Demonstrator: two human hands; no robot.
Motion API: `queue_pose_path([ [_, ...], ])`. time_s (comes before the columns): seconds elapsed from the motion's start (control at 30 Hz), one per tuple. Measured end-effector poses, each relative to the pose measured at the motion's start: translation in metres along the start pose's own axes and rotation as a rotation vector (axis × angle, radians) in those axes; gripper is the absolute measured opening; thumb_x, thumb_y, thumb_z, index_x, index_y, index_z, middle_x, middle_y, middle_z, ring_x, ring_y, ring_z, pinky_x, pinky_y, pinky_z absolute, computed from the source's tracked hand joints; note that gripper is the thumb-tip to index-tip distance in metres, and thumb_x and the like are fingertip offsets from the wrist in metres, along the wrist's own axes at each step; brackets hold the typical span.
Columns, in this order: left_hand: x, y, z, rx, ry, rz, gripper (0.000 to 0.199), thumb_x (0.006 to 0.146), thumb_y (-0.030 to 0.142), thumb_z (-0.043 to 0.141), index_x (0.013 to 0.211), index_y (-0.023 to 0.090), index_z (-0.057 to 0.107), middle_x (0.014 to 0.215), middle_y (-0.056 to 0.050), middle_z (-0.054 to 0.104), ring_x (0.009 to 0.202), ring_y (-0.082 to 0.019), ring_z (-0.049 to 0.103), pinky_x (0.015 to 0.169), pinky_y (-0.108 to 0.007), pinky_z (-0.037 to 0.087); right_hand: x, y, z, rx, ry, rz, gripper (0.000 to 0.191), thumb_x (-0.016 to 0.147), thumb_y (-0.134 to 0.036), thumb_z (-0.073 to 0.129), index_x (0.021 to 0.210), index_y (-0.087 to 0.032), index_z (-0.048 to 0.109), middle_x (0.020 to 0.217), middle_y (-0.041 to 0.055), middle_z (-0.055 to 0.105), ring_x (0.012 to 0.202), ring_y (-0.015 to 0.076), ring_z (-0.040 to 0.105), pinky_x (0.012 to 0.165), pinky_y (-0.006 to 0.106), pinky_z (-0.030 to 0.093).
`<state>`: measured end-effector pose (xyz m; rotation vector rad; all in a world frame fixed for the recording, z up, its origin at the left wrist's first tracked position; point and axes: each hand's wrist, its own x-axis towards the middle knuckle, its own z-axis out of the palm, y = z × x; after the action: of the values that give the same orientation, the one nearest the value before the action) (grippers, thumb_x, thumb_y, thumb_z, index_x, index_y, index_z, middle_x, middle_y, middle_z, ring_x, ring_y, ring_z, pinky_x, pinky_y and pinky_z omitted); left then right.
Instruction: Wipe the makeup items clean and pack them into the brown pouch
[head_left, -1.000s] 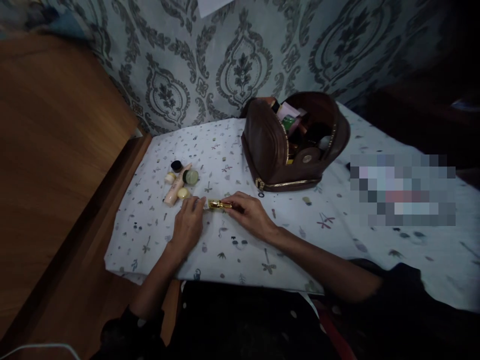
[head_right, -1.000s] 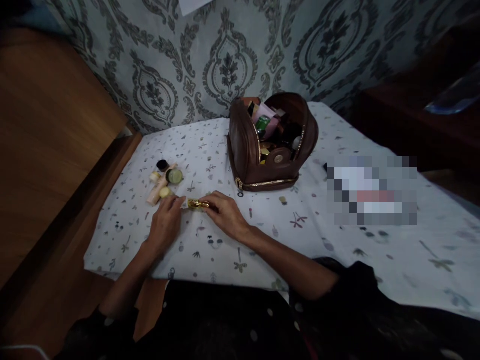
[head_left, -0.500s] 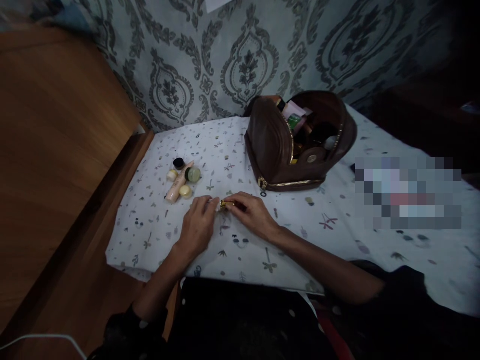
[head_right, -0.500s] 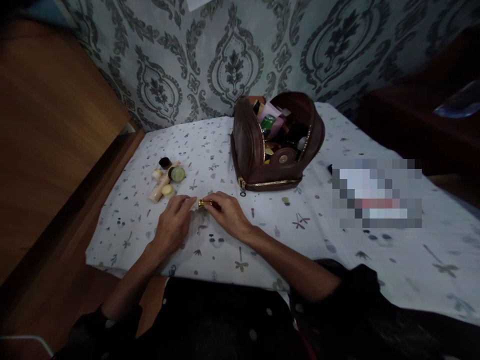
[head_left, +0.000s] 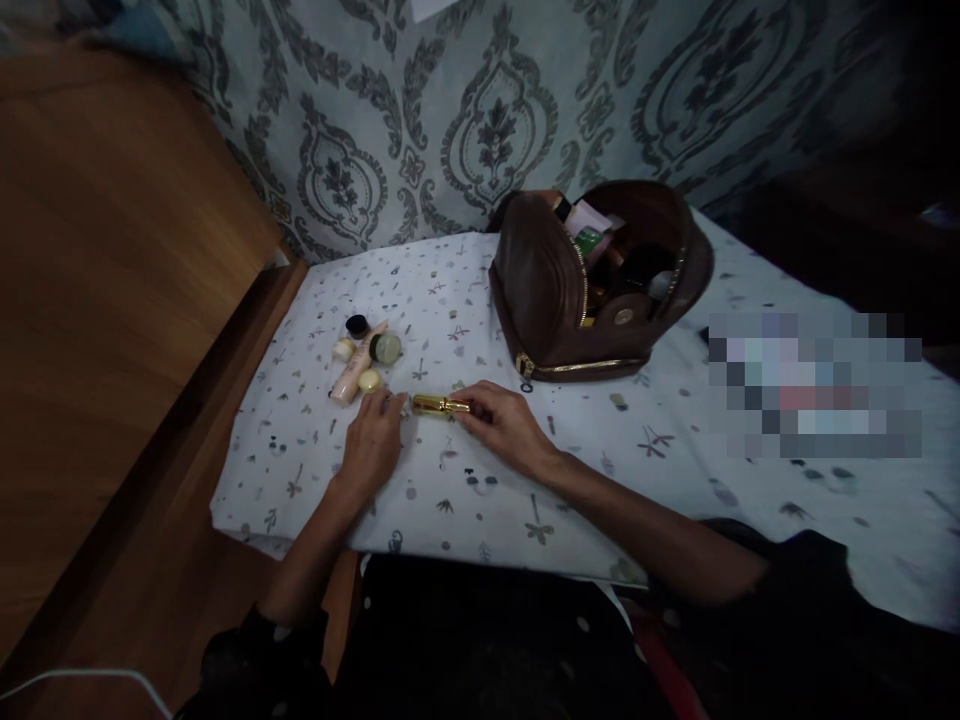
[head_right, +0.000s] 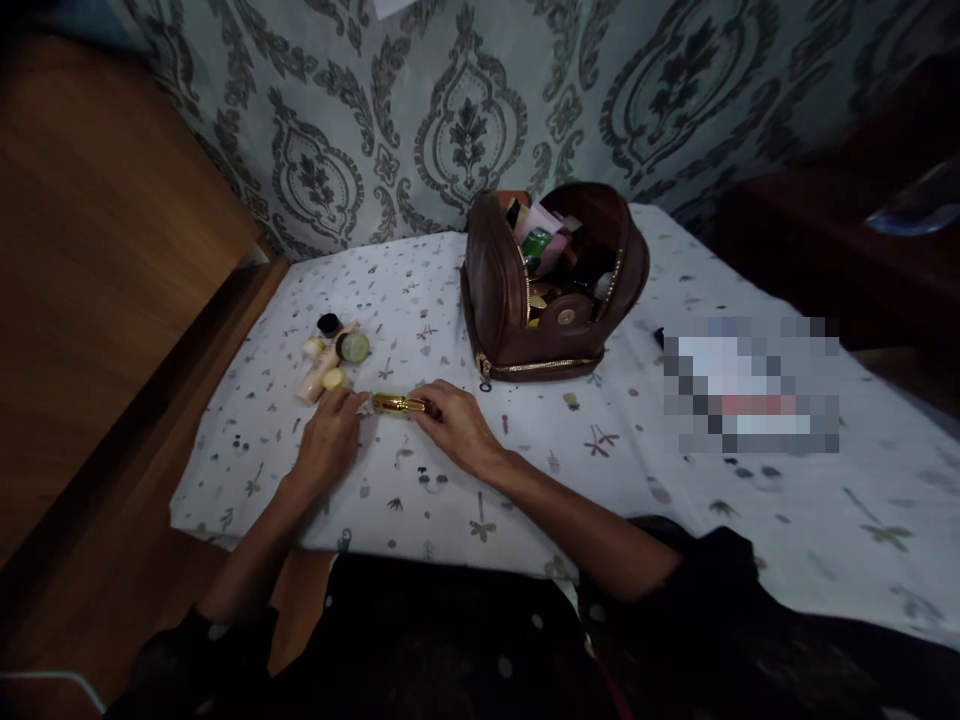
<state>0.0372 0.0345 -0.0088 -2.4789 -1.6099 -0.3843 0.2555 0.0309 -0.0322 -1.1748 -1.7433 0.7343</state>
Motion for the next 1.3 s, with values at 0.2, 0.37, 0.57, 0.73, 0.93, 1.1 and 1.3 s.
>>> queue_pose_path([
  [0.2,0.0,0.01,-0.008,-0.139,0.152,0.047,0.035,0.093,0.008,0.042,0.123,0.014,0.057,0.113,-0.014,0.06,0.107,-0.025,0.057,0.088,-0.038,0.054,0.0,-0.004,0.001,0.019,0.0,0.024,0.019,0.089,-0.028,0.059,0.104,-0.019,0.069,0.074,0.0005,0.065,0.064,0.0145,0.056,0.063,0.027,0.044],
  [0.37,-0.001,0.035,-0.009,-0.149,0.098,0.219,0.038,0.092,0.005,0.041,0.125,0.018,0.057,0.113,-0.011,0.061,0.104,-0.023,0.056,0.087,-0.037,0.053,0.001,-0.006,0.0,0.015,-0.011,-0.021,0.016,0.09,-0.026,0.056,0.092,-0.018,0.07,0.082,0.0041,0.069,0.074,0.0169,0.061,0.069,0.028,0.045],
  [0.57,0.001,0.02,-0.002,-0.085,0.084,0.124,0.039,0.091,0.003,0.042,0.123,0.016,0.059,0.111,-0.012,0.062,0.104,-0.025,0.057,0.086,-0.037,0.053,0.001,-0.007,-0.002,0.026,-0.052,0.042,0.02,0.094,-0.029,0.052,0.094,-0.019,0.069,0.069,0.0004,0.063,0.061,0.0143,0.056,0.063,0.026,0.042],
  [0.73,0.0,0.003,0.003,-0.087,0.055,0.051,0.037,0.091,0.005,0.043,0.122,0.016,0.061,0.11,-0.012,0.062,0.106,-0.025,0.057,0.088,-0.038,0.053,0.002,-0.003,-0.002,-0.011,-0.044,0.044,0.013,0.085,-0.023,0.061,0.094,-0.019,0.069,0.071,-0.001,0.063,0.062,0.0134,0.053,0.061,0.025,0.04],
  [0.93,-0.002,0.001,0.002,-0.122,0.119,0.003,0.035,0.091,0.005,0.043,0.12,0.014,0.06,0.112,-0.014,0.06,0.107,-0.026,0.058,0.089,-0.039,0.053,0.001,-0.004,-0.002,-0.022,-0.039,0.071,0.012,0.086,-0.025,0.06,0.093,-0.018,0.068,0.068,-0.002,0.062,0.061,0.0132,0.053,0.06,0.024,0.039],
  [1.1,-0.003,0.023,-0.01,-0.173,0.191,0.174,0.036,0.094,0.007,0.041,0.125,0.014,0.057,0.113,-0.014,0.06,0.106,-0.024,0.057,0.088,-0.038,0.054,0.001,-0.007,-0.002,-0.105,-0.048,0.009,0.014,0.089,-0.028,0.058,0.086,-0.018,0.067,0.075,0.002,0.064,0.066,0.0149,0.056,0.064,0.026,0.041],
  [1.3,-0.001,0.029,0.0,-0.117,0.101,0.158,0.039,0.092,0.006,0.043,0.127,0.017,0.057,0.115,-0.014,0.061,0.105,-0.025,0.057,0.086,-0.039,0.055,0.003,-0.008,-0.006,-0.177,-0.084,0.004,0.034,0.097,-0.04,0.048,0.078,-0.018,0.065,0.073,0.0039,0.062,0.068,0.0161,0.056,0.065,0.027,0.039],
])
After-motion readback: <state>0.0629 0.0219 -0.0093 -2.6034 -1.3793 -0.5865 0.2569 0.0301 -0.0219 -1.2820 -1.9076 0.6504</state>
